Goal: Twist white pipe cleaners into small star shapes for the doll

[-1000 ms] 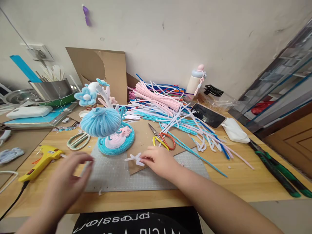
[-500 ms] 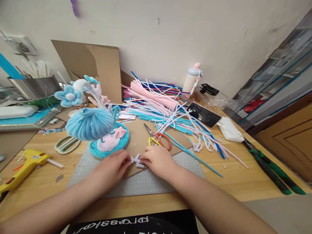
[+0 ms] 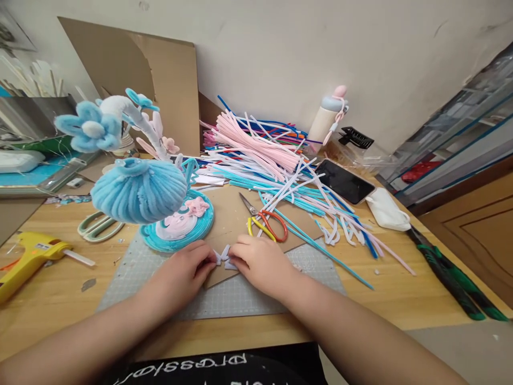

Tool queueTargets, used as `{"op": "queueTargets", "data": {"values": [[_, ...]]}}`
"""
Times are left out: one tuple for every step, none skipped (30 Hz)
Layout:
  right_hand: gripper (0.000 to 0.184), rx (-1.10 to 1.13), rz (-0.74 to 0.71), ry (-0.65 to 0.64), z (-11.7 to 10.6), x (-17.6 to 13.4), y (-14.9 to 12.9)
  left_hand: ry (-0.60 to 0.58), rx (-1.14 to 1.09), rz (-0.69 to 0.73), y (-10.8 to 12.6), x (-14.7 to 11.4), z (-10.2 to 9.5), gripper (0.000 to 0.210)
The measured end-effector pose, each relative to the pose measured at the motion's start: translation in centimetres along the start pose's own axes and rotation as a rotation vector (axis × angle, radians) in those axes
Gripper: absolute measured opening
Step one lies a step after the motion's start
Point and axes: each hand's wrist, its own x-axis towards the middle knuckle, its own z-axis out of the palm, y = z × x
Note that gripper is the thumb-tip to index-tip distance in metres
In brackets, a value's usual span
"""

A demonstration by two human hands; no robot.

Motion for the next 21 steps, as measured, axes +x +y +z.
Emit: {"op": "queueTargets", "data": {"values": [[0.009,0.003,-0.003,-0.003,0.1,0.02,0.04,0.004,-0.001,0.006,0.0,0.01,0.01,0.013],[0.009,0.005,-0.006,-0.005,0.19,0.04,0.07,0.008,0.0,0.014,0.0,0.01,0.02,0.013],[0.009,0.007,-0.006,-0.005,0.27,0.06,0.1,0.012,0.002,0.02,0.01,0.02,0.02,0.014],[0.009,0.011,-0.005,-0.003,0.35,0.08,0.12,0.015,0.005,0.025,0.01,0.03,0.02,0.014],[0.009,0.017,-0.003,0.0,0.41,0.1,0.13,0.016,0.01,0.028,0.01,0.04,0.02,0.014],[0.009,0.023,0.001,0.004,0.47,0.12,0.14,0.017,0.014,0.029,0.02,0.04,0.01,0.014],[0.009,0.03,0.006,0.008,0.52,0.15,0.13,0.016,0.018,0.027,0.02,0.06,0.01,0.015],[0.009,0.035,0.011,0.012,0.57,0.18,0.11,0.016,0.022,0.025,0.03,0.07,0.01,0.015],[0.009,0.037,0.014,0.014,0.62,0.2,0.09,0.015,0.024,0.025,0.05,0.09,0.01,0.015],[0.009,0.038,0.016,0.014,0.66,0.23,0.06,0.015,0.025,0.026,0.07,0.1,0.02,0.014],[0.009,0.035,0.017,0.015,0.7,0.25,0.03,0.018,0.026,0.028,0.09,0.11,0.04,0.014],[0.009,0.032,0.017,0.017,0.73,0.27,0.0,0.021,0.027,0.032,0.1,0.11,0.06,0.014],[0.009,0.03,0.017,0.018,0.77,0.29,-0.03,0.025,0.027,0.037,0.11,0.11,0.09,0.014],[0.009,0.028,0.017,0.019,0.79,0.3,-0.06,0.028,0.028,0.041,0.11,0.11,0.13,0.014],[0.01,0.029,0.018,0.021,0.82,0.3,-0.08,0.03,0.028,0.044,0.1,0.11,0.17,0.014],[0.01,0.031,0.019,0.023,0.84,0.31,-0.1,0.031,0.028,0.045,0.08,0.11,0.21,0.013],[0.01,0.035,0.018,0.025,0.86,0.32,-0.12,0.031,0.029,0.045,0.06,0.11,0.24,0.013],[0.01,0.04,0.015,0.026,0.88,0.32,-0.14,0.03,0.03,0.043,0.03,0.12,0.27,0.013],[0.01,0.043,0.013,0.029,0.91,0.34,-0.16,0.03,0.031,0.041,0.0,0.14,0.28,0.014],[0.01,0.047,0.011,0.032,0.95,0.35,-0.19,0.03,0.033,0.038,-0.01,0.16,0.28,0.014],[0.01,0.053,0.01,0.035,1.0,0.38,-0.22,0.028,0.035,0.035,-0.01,0.18,0.27,0.014]]}}
